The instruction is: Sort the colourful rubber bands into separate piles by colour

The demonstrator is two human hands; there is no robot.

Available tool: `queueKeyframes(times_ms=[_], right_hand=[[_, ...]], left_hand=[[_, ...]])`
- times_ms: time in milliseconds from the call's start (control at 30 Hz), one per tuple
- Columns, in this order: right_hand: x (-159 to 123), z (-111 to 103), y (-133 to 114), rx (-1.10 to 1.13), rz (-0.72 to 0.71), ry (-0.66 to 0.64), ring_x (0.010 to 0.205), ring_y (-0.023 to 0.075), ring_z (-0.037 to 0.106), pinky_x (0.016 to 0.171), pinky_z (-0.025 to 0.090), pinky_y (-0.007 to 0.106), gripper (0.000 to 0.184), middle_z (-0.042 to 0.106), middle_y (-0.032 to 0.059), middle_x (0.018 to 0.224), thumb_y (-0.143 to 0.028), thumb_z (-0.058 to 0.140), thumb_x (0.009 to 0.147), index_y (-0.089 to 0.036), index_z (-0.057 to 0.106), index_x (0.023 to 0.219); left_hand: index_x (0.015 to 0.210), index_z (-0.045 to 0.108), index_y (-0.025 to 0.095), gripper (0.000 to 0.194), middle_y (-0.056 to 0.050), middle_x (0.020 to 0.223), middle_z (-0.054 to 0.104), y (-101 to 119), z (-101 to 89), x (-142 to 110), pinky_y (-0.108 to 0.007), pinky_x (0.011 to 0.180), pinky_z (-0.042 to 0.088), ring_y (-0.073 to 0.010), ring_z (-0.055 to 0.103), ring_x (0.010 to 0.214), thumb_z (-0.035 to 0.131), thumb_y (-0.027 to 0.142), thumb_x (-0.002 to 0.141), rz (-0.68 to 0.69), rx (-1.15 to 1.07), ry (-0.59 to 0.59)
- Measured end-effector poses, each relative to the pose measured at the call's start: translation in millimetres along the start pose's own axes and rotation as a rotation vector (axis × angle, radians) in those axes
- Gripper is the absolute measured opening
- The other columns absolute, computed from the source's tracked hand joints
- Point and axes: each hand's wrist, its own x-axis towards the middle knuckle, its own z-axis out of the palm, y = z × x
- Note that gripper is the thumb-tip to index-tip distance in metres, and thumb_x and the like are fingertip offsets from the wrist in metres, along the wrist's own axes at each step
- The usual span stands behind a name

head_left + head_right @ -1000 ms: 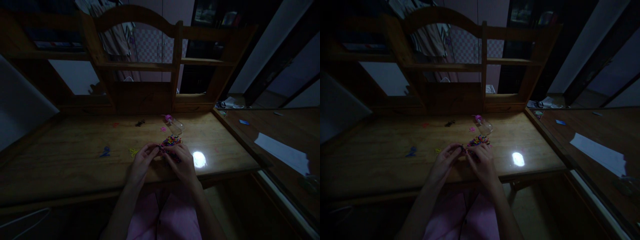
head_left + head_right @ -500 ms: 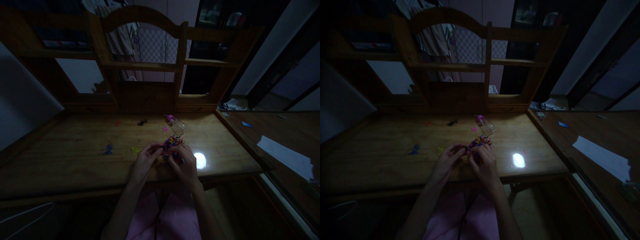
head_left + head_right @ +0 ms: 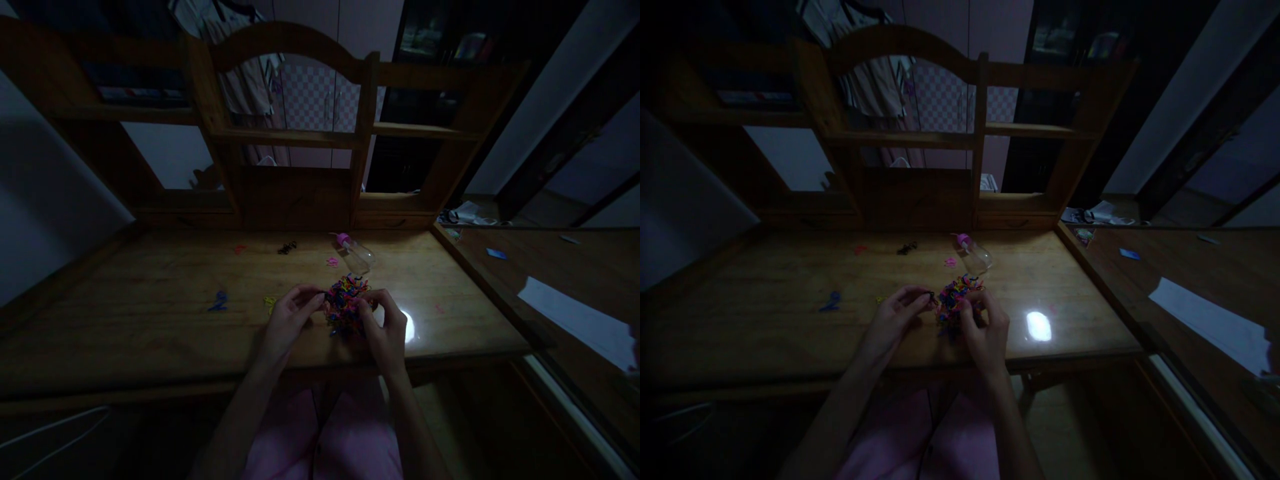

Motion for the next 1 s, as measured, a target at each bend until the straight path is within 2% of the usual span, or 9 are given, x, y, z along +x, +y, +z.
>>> queueKeyframes(times_ms=[100, 233, 333, 433, 600, 733, 833, 900, 1000], right_hand=[[1, 1, 1, 0.037, 0.035, 0.003, 0.072, 0.0144, 0.052, 0.068, 0.04, 0.026, 0.012, 0.058, -0.0017, 0.075, -0.027, 0.058, 0.09, -0.02, 0.059, 0.08], [2, 2, 0, 0.046, 0.051, -0.014, 0.075, 0.0153, 0.054, 0.069, 0.041, 0.026, 0.014, 0.061, -0.0002, 0.08, -0.031, 0.058, 0.091, -0.019, 0.062, 0.084], [3, 3, 0, 0.039, 0.061, -0.008, 0.077, 0.016, 0.055, 0.07, 0.041, 0.027, 0.016, 0.063, 0.0004, 0.082, -0.033, 0.058, 0.091, -0.02, 0.064, 0.085], [3, 4, 2, 0.048, 0.069, -0.011, 0.078, 0.0162, 0.057, 0.071, 0.042, 0.027, 0.016, 0.064, 0.0007, 0.083, -0.034, 0.058, 0.091, -0.02, 0.065, 0.086], [4, 5, 4, 0.072, 0.07, -0.008, 0.079, 0.0162, 0.058, 0.072, 0.043, 0.027, 0.017, 0.065, 0.0005, 0.084, -0.034, 0.058, 0.091, -0.02, 0.066, 0.087], [4, 4, 3, 0.083, 0.09, -0.014, 0.081, 0.0161, 0.059, 0.074, 0.043, 0.026, 0.017, 0.066, 0.0006, 0.086, -0.034, 0.058, 0.092, -0.02, 0.067, 0.09], [4, 3, 1, 0.088, 0.096, -0.02, 0.082, 0.0165, 0.059, 0.074, 0.044, 0.027, 0.017, 0.067, 0.0012, 0.088, -0.033, 0.057, 0.092, -0.02, 0.068, 0.09], [4, 3, -1, 0.093, 0.092, -0.031, 0.083, 0.0169, 0.059, 0.074, 0.044, 0.027, 0.018, 0.067, 0.0016, 0.088, -0.034, 0.057, 0.093, -0.02, 0.068, 0.09], [5, 3, 0, 0.083, 0.083, -0.025, 0.083, 0.0172, 0.06, 0.074, 0.045, 0.027, 0.018, 0.067, 0.0016, 0.088, -0.035, 0.057, 0.092, -0.02, 0.068, 0.089]], left_hand=[[0.093, 0.067, 0.017, 0.028, -0.007, 0.094, 0.071, 24, -21.7, 39, -0.028, 0.08, 0.051, -0.0181, 0.066, 0.084, 0.073, 0.037, 0.076, 0.172, 0.241, -0.038], [0.087, 0.069, 0.016, 0.017, -0.006, 0.085, 0.071, 45, -59.9, 114, -0.028, 0.075, 0.048, -0.0191, 0.065, 0.08, 0.068, 0.031, 0.077, 0.364, 0.696, -0.071], [0.084, 0.07, 0.017, 0.012, -0.005, 0.08, 0.071, 41, -80.0, 153, -0.028, 0.07, 0.044, -0.0187, 0.063, 0.075, 0.065, 0.023, 0.076, 0.36, 0.98, -0.05], [0.086, 0.071, 0.017, 0.013, -0.006, 0.083, 0.071, 30, -88.6, 167, -0.029, 0.073, 0.043, -0.0195, 0.063, 0.078, 0.064, 0.02, 0.076, 0.365, 1.064, -0.058], [0.099, 0.071, 0.017, 0.022, -0.008, 0.095, 0.07, 34, -87.7, 161, -0.031, 0.082, 0.043, -0.0217, 0.062, 0.088, 0.064, 0.022, 0.078, 0.421, 1.083, -0.022], [0.094, 0.072, 0.017, 0.02, -0.008, 0.092, 0.068, 49, -62.0, 136, -0.031, 0.082, 0.046, -0.0206, 0.062, 0.085, 0.067, 0.03, 0.079, 0.475, 1.009, -0.06], [0.095, 0.073, 0.019, 0.025, -0.007, 0.093, 0.07, 56, -25.9, 99, -0.031, 0.075, 0.051, -0.0205, 0.065, 0.081, 0.069, 0.037, 0.079, 0.395, 0.693, -0.335], [0.097, 0.074, 0.02, 0.025, -0.007, 0.095, 0.072, 58, -2.3, 72, -0.032, 0.078, 0.052, -0.0224, 0.067, 0.086, 0.071, 0.036, 0.078, 0.303, 0.541, -0.521], [0.101, 0.074, 0.022, 0.025, -0.007, 0.096, 0.072, 60, 19.0, 45, -0.032, 0.081, 0.052, -0.0234, 0.067, 0.09, 0.069, 0.034, 0.08, 0.25, 0.448, -0.666]])
